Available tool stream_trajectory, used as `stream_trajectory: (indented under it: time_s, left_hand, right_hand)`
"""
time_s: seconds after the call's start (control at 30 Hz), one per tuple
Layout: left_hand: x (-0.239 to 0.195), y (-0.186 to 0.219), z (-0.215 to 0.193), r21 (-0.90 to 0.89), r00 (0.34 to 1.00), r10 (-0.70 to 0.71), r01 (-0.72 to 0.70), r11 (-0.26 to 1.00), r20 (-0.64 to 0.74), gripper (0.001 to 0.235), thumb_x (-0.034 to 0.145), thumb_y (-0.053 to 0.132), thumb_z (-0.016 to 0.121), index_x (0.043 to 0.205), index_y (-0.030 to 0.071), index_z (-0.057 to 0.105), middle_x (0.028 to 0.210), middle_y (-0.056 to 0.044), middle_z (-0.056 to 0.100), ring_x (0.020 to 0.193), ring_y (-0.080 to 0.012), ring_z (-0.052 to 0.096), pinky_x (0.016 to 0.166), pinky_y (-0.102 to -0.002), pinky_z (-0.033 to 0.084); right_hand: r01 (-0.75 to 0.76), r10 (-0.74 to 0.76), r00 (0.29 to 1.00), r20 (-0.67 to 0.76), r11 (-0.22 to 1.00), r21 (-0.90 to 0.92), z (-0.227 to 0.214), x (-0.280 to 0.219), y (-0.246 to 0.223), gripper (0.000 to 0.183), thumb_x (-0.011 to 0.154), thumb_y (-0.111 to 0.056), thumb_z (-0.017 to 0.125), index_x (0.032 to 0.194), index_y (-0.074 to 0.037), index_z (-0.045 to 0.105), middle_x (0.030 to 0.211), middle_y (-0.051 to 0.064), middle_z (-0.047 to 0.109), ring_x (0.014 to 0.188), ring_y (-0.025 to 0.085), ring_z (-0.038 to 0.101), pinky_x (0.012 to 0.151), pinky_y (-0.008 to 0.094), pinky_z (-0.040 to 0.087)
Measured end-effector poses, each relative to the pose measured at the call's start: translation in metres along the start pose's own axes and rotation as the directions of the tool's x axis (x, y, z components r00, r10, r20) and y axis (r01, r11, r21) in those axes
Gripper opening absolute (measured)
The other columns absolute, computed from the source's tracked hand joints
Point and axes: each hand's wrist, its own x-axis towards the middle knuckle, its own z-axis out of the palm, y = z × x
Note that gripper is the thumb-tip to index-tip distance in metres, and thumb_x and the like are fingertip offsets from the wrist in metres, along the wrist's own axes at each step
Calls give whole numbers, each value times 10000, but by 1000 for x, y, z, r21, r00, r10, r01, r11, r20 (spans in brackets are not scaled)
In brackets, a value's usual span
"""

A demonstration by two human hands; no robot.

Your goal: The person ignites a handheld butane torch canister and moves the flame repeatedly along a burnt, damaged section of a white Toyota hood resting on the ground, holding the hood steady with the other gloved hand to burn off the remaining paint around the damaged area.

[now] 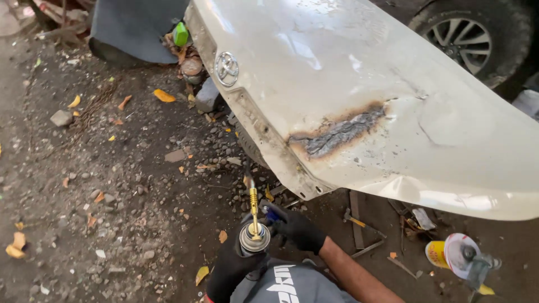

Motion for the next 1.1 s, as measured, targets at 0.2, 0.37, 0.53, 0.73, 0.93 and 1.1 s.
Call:
stream_trajectory:
  time_s: [0.2, 0.37, 0.53, 0.73, 0.93, 1.1]
  left_hand:
    - [20, -3, 8, -13, 987, 131, -131, 991, 91, 784, 649, 44, 847, 1378, 76, 558, 1248, -48, 716, 1139, -157, 684, 991, -347, 536]
    - [18, 27, 17, -151, 967, 136, -105, 983, 215, 612, 770, 63, 800, 1355, 12, 631, 1267, -106, 724, 1165, -185, 679, 1037, -354, 531]
    - [29, 19, 15, -36, 988, 81, -77, 996, 133, 768, 683, 71, 858, 1396, 62, 573, 1285, -61, 714, 1183, -155, 670, 1037, -335, 520]
    - [42, 36, 0, 27, 978, 162, -167, 986, 130, 782, 674, 86, 865, 1398, 48, 572, 1295, -81, 699, 1193, -178, 668, 1036, -343, 514]
    - [64, 44, -24, 104, 944, 301, -316, 943, 136, 781, 677, 122, 890, 1382, 35, 567, 1299, -105, 668, 1193, -211, 664, 1029, -355, 514]
    - [73, 65, -18, 138, 909, 379, -403, 905, 173, 783, 679, 149, 909, 1370, 26, 564, 1302, -123, 644, 1192, -235, 661, 1023, -364, 513]
  right_hand:
    - [611, -571, 792, 217, 734, -296, 8, -4, -29, 508, 1063, -191, 644, 1523, -65, 472, 1305, 115, 665, 1144, 146, 622, 979, 344, 524]
    - [183, -164, 983, 85, 931, -317, 6, -17, -56, 437, 951, -260, 672, 1362, -111, 664, 1027, 71, 740, 848, 141, 647, 763, 323, 546]
    - [424, -459, 888, 16, 806, -412, -6, -8, -23, 408, 977, -268, 708, 1330, -65, 670, 1099, 104, 762, 968, 183, 701, 854, 347, 570]
    - [280, -440, 889, -129, 744, -607, 23, -27, -47, 557, 969, -260, 674, 1478, -70, 549, 1219, 138, 732, 1108, 191, 693, 905, 352, 565]
    - [382, -407, 873, -269, 913, -141, 41, -11, 18, 682, 993, -284, 670, 1561, -44, 378, 1354, 135, 685, 1230, 232, 664, 1056, 382, 509]
    - [456, -524, 796, -303, 848, -268, 84, -14, -7, 819, 827, -202, 846, 1513, 0, 446, 1482, 171, 568, 1353, 273, 527, 1102, 417, 421]
